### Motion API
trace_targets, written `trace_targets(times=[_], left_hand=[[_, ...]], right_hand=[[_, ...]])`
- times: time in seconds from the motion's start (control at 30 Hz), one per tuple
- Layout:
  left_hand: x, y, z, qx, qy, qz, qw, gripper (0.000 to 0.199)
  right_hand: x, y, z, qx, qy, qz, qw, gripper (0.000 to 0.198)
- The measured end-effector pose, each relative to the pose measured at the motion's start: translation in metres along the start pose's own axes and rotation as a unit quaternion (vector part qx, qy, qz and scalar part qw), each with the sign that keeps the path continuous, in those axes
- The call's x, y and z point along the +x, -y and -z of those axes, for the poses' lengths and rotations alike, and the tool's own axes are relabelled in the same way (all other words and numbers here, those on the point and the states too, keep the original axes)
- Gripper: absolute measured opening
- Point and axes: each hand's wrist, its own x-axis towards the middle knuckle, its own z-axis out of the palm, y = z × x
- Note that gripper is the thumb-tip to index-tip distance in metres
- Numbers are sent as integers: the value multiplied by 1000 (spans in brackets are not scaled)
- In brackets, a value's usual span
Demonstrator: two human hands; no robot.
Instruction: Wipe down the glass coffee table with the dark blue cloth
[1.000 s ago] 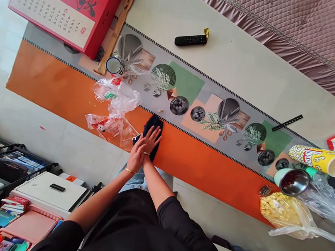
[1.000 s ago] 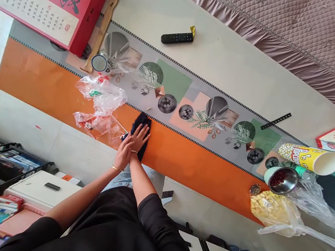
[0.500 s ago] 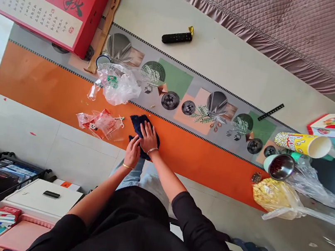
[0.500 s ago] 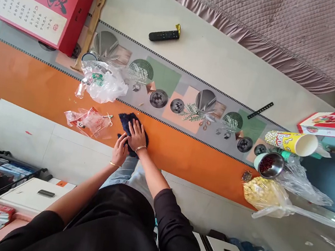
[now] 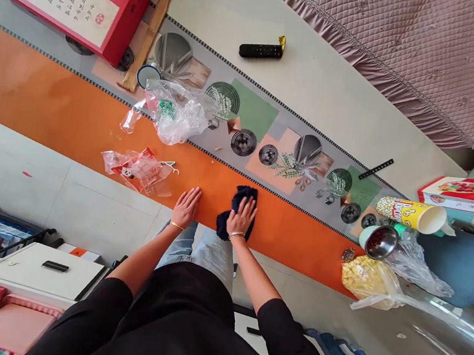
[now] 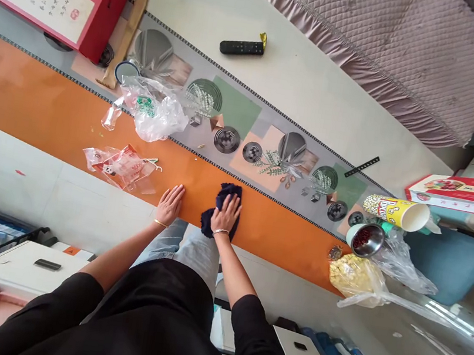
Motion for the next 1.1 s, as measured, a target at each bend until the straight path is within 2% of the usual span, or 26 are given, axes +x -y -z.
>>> trace_targets(times=[0.23,0.33,0.4,0.5,0.57,0.63,0.7,0.77,0.87,0.93,1.0,1.03,1.1], left_hand=[[-8,1,-6,-106,-112,67,986,48],[-8,-4,-1,-116,-135,87,980,47],[-7,-7,2,-106,-141,88,980,47],[3,-12,7,-71,-137,75,985,47],[16,-16,7,-43,-123,67,989,46],[33,-20,4,-16,-100,69,992,47],[51,-23,-3,8,-84,88,993,49],[64,-26,-11,23,-83,111,990,51],[72,-28,-19,33,-94,121,988,55],[71,-29,-21,36,-98,118,987,56],[69,-30,-21,34,-96,118,988,58],[68,-31,-21,30,-92,119,988,58],[67,-31,-20,22,-86,121,989,59]], right_hand=[[58,124,3,63,38,157,985,68],[79,155,6,88,39,206,974,69],[84,159,8,100,40,225,968,69],[75,134,10,105,53,255,960,67],[62,95,11,92,63,265,958,67],[50,44,14,64,68,250,964,67],[45,-14,20,23,64,204,977,66],[53,-66,27,-13,46,130,990,67],[88,-116,36,-34,-18,9,999,68],[118,-121,39,-32,-66,-67,995,68],[143,-107,41,-27,-97,-120,988,67],[153,-94,41,-25,-103,-131,986,67],[166,-60,42,-24,-93,-107,990,66]])
